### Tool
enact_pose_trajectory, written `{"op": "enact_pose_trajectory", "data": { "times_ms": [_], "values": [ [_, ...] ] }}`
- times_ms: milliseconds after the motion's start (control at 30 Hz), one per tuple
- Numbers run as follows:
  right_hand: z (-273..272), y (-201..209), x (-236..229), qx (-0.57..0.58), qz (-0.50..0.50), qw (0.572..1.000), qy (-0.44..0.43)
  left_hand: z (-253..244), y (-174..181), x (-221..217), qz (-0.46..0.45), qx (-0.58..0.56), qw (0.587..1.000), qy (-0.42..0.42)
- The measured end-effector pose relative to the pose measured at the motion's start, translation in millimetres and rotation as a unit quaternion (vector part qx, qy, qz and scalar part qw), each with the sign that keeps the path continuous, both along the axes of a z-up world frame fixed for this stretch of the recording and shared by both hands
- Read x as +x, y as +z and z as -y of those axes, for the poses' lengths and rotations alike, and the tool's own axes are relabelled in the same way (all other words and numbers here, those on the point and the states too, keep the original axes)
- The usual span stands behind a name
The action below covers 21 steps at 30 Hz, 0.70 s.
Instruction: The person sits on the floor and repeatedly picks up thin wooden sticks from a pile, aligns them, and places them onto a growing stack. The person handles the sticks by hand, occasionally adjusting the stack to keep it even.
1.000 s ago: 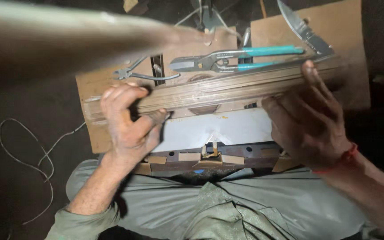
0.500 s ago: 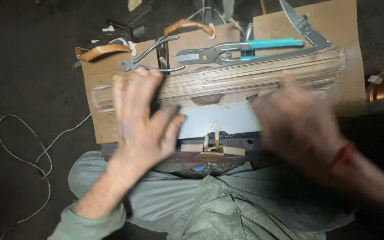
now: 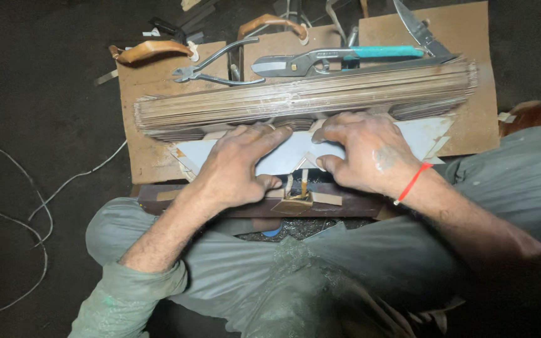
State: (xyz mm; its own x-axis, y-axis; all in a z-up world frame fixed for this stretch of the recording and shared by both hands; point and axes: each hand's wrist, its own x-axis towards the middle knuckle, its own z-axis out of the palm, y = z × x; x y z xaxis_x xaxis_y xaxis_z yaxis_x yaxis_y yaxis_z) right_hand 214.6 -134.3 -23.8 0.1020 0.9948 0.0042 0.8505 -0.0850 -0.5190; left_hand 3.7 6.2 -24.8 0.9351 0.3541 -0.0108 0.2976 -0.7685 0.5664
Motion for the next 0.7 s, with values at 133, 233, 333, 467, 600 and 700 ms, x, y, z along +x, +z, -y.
{"op": "enact_pose_trajectory", "data": {
  "times_ms": [133,233,333,467,600,700],
  "values": [
    [-7,2,1,-0.039,-0.008,0.999,-0.008,-1,-9,-7,0.059,-0.031,0.998,0.007],
    [-7,-1,1,-0.011,0.011,1.000,0.000,0,-17,-7,0.071,-0.015,0.997,0.003],
    [-4,-4,-6,0.031,0.054,0.998,0.015,1,-18,-8,0.080,0.010,0.997,-0.004],
    [-2,-3,-8,0.077,0.112,0.989,0.058,0,-13,-9,0.070,-0.025,0.997,-0.005],
    [-3,8,-5,0.102,0.122,0.981,0.112,1,-12,-8,0.100,-0.015,0.995,-0.005],
    [6,20,-5,0.219,0.128,0.956,0.145,3,-13,-12,0.159,-0.009,0.987,0.001]
  ]
}}
